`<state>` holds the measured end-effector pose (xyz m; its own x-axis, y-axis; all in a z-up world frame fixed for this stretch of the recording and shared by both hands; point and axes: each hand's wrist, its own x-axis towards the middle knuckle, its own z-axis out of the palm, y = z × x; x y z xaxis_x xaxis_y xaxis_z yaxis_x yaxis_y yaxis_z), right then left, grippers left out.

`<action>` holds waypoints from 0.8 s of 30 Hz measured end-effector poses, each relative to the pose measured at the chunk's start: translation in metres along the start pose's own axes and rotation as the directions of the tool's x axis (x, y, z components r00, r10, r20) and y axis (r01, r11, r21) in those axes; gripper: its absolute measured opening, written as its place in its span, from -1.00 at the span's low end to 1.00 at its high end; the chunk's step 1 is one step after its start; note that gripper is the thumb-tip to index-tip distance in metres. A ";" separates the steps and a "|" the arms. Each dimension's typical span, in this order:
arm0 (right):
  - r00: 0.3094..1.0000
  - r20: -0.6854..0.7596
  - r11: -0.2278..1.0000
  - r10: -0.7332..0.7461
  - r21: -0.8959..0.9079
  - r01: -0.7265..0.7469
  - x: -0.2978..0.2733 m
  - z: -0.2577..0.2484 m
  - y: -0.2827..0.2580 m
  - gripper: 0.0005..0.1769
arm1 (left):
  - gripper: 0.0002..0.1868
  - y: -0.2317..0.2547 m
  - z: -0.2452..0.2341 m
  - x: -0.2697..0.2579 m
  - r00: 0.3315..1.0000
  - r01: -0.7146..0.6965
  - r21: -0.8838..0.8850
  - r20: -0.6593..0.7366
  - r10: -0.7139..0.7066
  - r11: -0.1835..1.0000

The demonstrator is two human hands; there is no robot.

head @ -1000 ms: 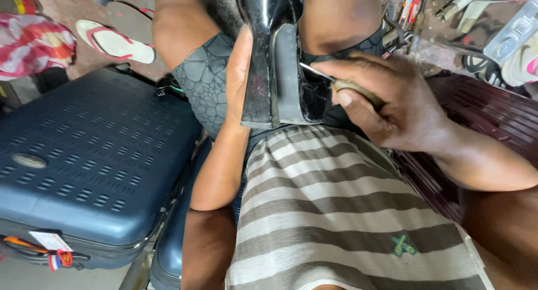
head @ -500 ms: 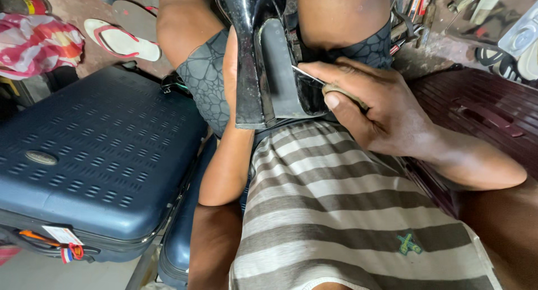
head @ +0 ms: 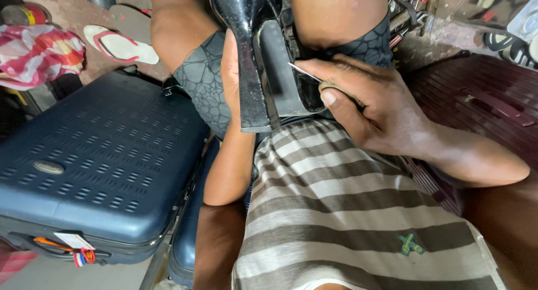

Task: The person holds a black high-heeled shoe and uses a small metal tool to scrape and pry at the heel and sole areas. The person repeatedly adjusts the shoe and applies the tool to different parts of the heel and sole.

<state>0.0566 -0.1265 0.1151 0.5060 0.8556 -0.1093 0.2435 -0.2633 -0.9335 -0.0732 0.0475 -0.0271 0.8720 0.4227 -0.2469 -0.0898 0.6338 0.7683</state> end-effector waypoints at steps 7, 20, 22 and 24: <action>0.998 0.003 0.998 0.060 -0.010 -0.060 -0.004 -0.002 0.002 -0.58 | -0.44 0.003 0.007 0.001 0.999 0.029 -0.015 0.016 -0.029 0.999; 0.985 0.092 0.954 0.148 -0.276 -0.118 -0.011 -0.026 0.014 -0.66 | -0.68 0.018 0.040 0.007 0.999 0.013 0.557 0.018 -0.027 0.830; 0.997 0.070 0.940 0.030 -0.341 -0.004 -0.013 -0.038 0.019 -0.77 | -0.71 0.018 0.048 0.011 0.997 0.001 0.655 0.054 -0.049 0.756; 0.992 0.098 0.900 0.085 -0.434 -0.034 -0.013 -0.048 0.024 -0.88 | -0.72 0.019 0.055 0.018 0.986 -0.110 0.706 0.168 -0.014 0.699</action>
<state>0.0955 -0.1657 0.1107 0.4412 0.8697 -0.2213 0.5612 -0.4598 -0.6882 -0.0327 0.0313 0.0159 0.9416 0.2989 -0.1553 0.1812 -0.0609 0.9816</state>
